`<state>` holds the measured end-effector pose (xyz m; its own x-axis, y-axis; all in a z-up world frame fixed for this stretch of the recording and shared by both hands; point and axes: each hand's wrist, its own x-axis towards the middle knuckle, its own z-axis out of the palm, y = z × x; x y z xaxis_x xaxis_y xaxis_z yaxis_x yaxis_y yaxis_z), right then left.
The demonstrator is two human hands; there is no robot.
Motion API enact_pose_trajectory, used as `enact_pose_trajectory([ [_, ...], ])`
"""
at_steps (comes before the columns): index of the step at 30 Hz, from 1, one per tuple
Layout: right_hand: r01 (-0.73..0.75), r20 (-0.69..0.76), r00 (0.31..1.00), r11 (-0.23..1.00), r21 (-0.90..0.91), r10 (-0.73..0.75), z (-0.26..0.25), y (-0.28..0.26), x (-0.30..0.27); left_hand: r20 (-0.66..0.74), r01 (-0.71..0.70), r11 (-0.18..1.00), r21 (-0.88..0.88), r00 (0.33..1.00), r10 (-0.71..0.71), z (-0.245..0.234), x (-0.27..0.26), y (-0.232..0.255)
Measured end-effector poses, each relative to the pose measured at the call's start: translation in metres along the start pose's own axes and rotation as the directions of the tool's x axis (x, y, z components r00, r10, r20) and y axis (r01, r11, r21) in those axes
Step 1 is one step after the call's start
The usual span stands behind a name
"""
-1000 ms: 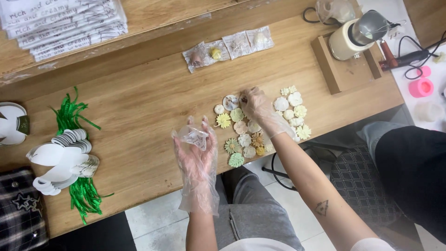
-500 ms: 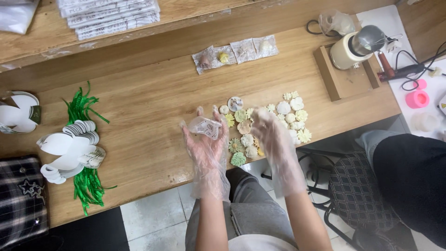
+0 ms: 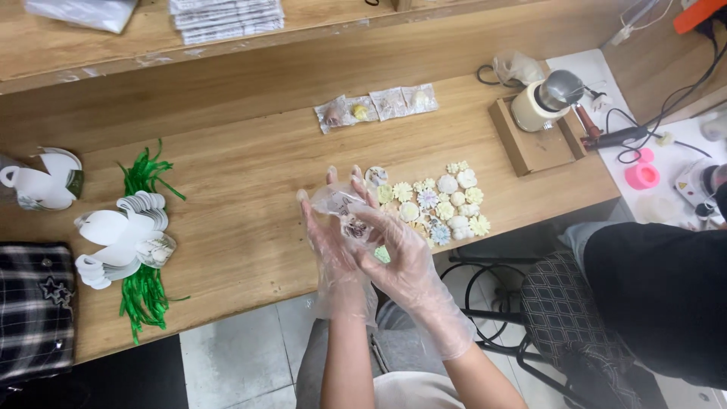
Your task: The person wearing disposable gloves picks up small flower-shaped wax melts from the wooden workbench and places them into small clear plastic bags, then folds and seals each bag and sets the filled bags on the counter. They repeat this bagging process for multiple wax melts throughout the clip.
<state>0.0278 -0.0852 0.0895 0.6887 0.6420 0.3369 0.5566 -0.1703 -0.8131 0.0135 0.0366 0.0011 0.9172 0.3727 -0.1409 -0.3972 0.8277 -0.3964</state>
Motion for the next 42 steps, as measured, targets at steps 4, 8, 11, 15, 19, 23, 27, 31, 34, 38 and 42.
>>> enact_pose_trajectory([
  [4,0.014,-0.014,1.000,1.000,-0.007,-0.014,0.002,-0.002,-0.008,-0.005,0.043,0.999,0.006,0.999,-0.043,0.001,-0.004,0.002],
  [8,0.015,-0.022,1.000,0.999,0.035,-0.014,0.006,-0.006,-0.018,0.054,0.137,0.990,-0.026,0.989,-0.136,0.003,-0.009,0.005],
  [11,0.090,-0.045,0.995,0.996,0.025,-0.089,0.008,-0.006,-0.019,0.077,0.164,0.986,-0.039,0.984,-0.160,0.010,-0.014,-0.001],
  [15,0.259,-0.102,0.957,0.958,-0.123,-0.271,0.010,0.003,-0.015,0.067,0.135,0.990,-0.031,0.989,-0.133,0.002,-0.008,0.001],
  [19,0.355,-0.105,0.916,0.904,-0.238,-0.388,0.008,0.007,-0.020,0.100,0.135,0.991,-0.012,0.986,-0.133,-0.003,-0.010,0.004],
  [23,0.246,-0.059,0.965,0.960,-0.132,-0.256,0.004,0.012,-0.021,0.170,0.138,0.990,-0.007,0.976,-0.135,-0.004,-0.010,0.005],
  [27,0.248,-0.030,0.966,0.955,-0.161,-0.256,-0.005,0.015,-0.020,0.204,0.152,0.988,0.010,0.967,-0.151,-0.007,-0.009,0.007],
  [31,0.313,-0.026,0.947,0.935,-0.169,-0.321,-0.007,0.010,-0.018,0.223,0.168,0.984,0.059,0.959,-0.177,-0.009,-0.013,0.005],
  [34,0.349,-0.079,0.929,0.927,-0.141,-0.361,-0.003,0.007,-0.012,0.253,0.199,0.979,0.040,0.946,-0.202,-0.001,-0.009,0.003],
  [38,0.228,-0.202,0.953,0.974,-0.022,-0.227,0.008,0.006,-0.021,0.211,0.202,0.979,-0.037,0.959,-0.190,0.003,-0.014,-0.002],
  [42,0.048,-0.248,0.969,0.980,0.195,0.002,0.028,0.018,-0.038,0.192,0.201,0.977,-0.075,0.964,-0.184,0.005,-0.016,-0.003],
])
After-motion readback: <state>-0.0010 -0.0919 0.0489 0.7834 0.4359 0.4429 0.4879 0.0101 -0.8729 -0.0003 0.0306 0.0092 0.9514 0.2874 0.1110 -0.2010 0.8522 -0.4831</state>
